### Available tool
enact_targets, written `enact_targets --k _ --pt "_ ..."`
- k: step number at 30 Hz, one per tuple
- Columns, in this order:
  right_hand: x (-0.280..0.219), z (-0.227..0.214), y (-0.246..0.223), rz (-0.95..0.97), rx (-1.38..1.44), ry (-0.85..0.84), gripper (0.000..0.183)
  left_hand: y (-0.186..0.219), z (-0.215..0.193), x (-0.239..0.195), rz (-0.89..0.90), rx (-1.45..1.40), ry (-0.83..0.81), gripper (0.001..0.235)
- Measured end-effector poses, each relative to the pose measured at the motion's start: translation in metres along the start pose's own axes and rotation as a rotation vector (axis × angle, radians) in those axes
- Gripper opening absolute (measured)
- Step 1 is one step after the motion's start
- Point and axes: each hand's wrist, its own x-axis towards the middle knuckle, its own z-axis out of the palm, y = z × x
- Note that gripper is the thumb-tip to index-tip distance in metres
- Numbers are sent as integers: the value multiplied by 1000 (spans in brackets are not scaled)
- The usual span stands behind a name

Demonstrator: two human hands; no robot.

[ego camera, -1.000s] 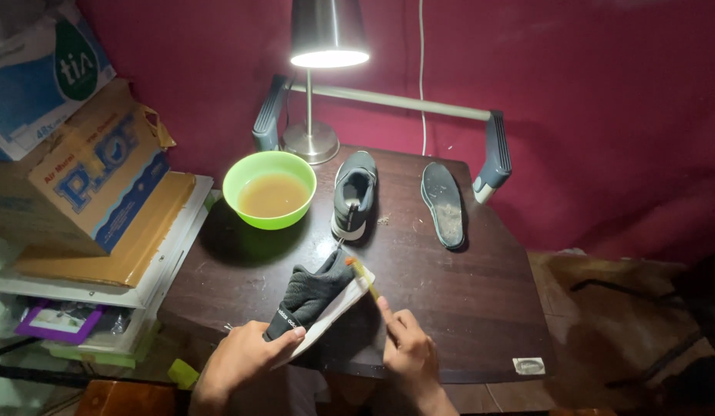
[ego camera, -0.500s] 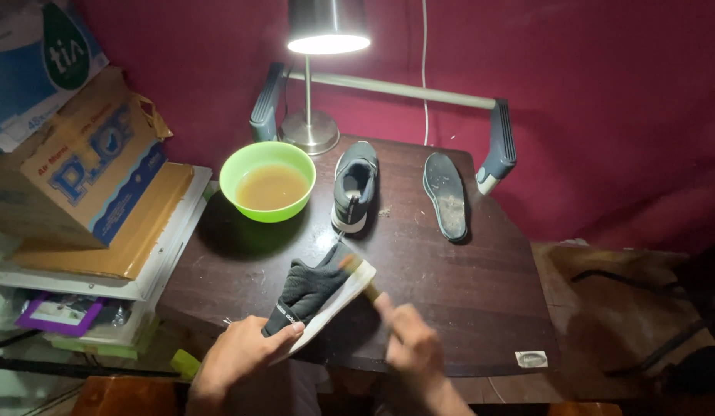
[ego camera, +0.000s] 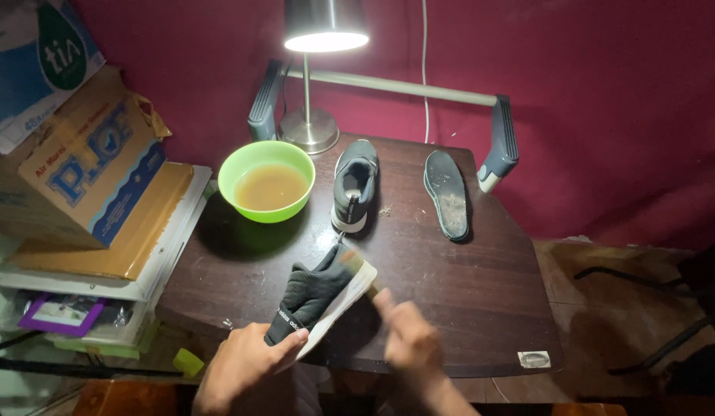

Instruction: The person scrubs a gray slip-on shoe with a toothbrush dipped in a liquid solution from a green bowl. They repeatedly dip the brush and scrub the shoe's upper, sides, and sole while holding it on a wooden table. The other shoe and a removed insole remain on the table.

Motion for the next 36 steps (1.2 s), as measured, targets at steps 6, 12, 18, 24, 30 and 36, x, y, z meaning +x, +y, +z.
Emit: enact_targets --k 6,12,18,24,30,36 --pt "-12 -4 -22 -337 76 8 42 2 -3 -7 -9 -8 15 64" --pt "-25 4 6 -326 48 -193 80 5 -4 -11 -11 9 22 61" --pt "-1 -9 -1 -311 87 -86 67 2 3 -7 3 46 35 64" --pt "5 -2 34 -289 -14 -8 68 2 4 -10 -2 64 61 62" --pt "-21 -4 13 109 -14 -65 66 12 4 -18 -18 37 49 62" --pt "-2 -27 -23 -264 38 -40 46 10 13 -9 -1 92 67 67"
